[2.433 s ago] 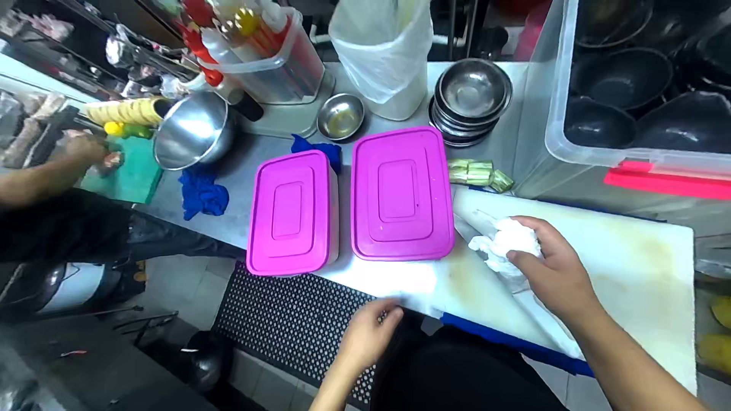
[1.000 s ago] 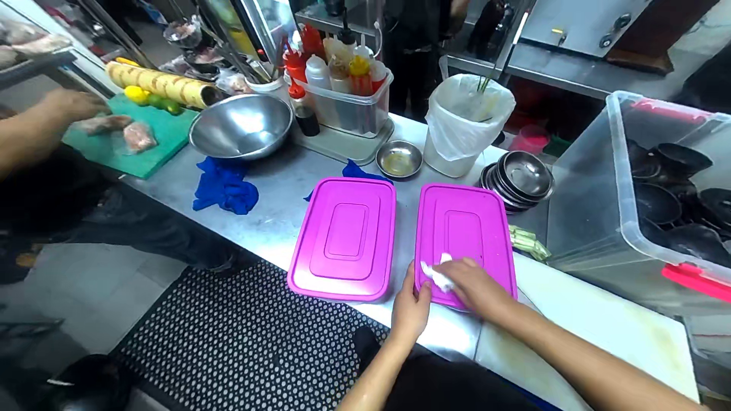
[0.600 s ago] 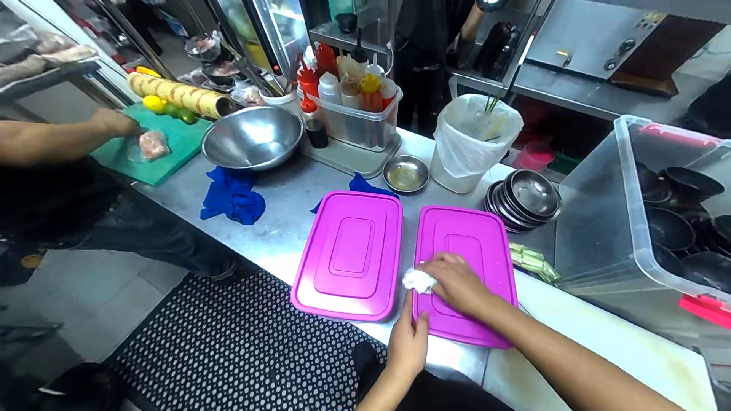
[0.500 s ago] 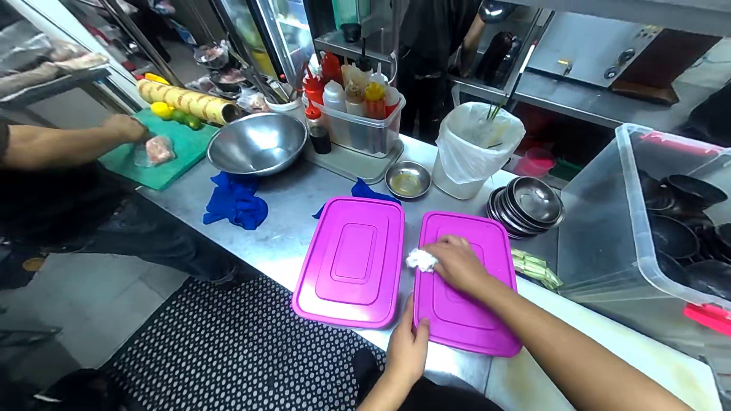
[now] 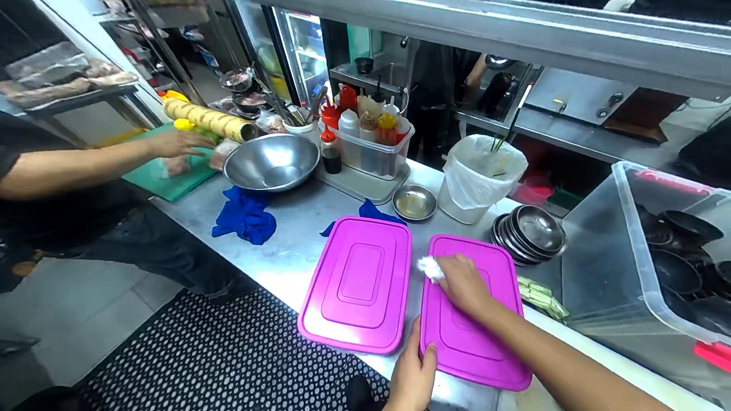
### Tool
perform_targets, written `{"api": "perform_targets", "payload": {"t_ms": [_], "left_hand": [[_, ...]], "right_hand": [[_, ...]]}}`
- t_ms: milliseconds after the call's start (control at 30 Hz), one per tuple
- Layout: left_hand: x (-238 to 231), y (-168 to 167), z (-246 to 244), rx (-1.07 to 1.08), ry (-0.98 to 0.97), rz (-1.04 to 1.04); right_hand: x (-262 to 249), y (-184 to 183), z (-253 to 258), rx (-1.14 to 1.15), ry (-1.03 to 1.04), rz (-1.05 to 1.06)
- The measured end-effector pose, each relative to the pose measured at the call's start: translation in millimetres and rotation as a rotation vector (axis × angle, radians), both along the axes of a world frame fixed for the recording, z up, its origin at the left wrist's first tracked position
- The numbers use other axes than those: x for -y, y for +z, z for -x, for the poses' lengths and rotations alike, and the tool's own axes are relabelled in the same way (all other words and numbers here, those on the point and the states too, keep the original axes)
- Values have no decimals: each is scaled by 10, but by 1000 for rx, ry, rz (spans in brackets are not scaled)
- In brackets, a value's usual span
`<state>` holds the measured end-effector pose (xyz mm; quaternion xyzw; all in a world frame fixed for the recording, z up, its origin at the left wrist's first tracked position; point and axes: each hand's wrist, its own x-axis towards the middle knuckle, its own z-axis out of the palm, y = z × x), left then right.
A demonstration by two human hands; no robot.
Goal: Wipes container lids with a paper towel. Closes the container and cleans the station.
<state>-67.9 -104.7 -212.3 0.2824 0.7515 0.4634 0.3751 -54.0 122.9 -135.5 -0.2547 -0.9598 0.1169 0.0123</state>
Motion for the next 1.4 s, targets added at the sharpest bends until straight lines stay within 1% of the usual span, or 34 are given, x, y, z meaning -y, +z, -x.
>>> {"api": "perform_targets", "payload": {"t_ms": [67, 133, 200, 267, 367, 500, 633, 733, 833, 933, 1067, 1267, 1333, 1400], "left_hand": [[-28, 62, 38, 17, 9, 36], [-103, 153, 93, -7, 13, 108], [-247, 256, 172, -41, -4, 212], [-404, 296, 228, -53, 32, 269], [-524, 199, 194, -56, 138, 207], [-571, 145, 73, -41, 216, 147], [-551, 164, 49, -35, 229, 145], [-566, 164, 44, -41, 214, 169], [-560, 166, 39, -60, 211, 219], [-592, 167, 27, -103, 205, 245], [-626, 171, 28, -144, 154, 268], [-644, 160, 18, -185, 157, 285], [-648, 155, 18, -196, 152, 291], [-651, 149, 12, -210, 155, 296]], "right_hand": [[170, 0, -193, 48, 100, 70], [255, 3, -278, 68, 171, 79], [237, 13, -257, 65, 208, 47], [163, 15, -166, 44, 207, 8], [-10, 12, 8, 25, 104, -17], [-298, -11, 280, 12, -40, -42], [-542, -53, 512, -24, -136, -82], [-677, 31, 661, 49, -256, -70], [-784, 77, 693, 135, -302, -103], [-920, 89, 502, 167, -387, -117], [-1083, 88, 90, 138, -497, -57], [-1259, 91, -523, 165, -686, -41], [-1307, 118, -718, 200, -723, -48], [-1282, 135, -891, 232, -714, -68]]}}
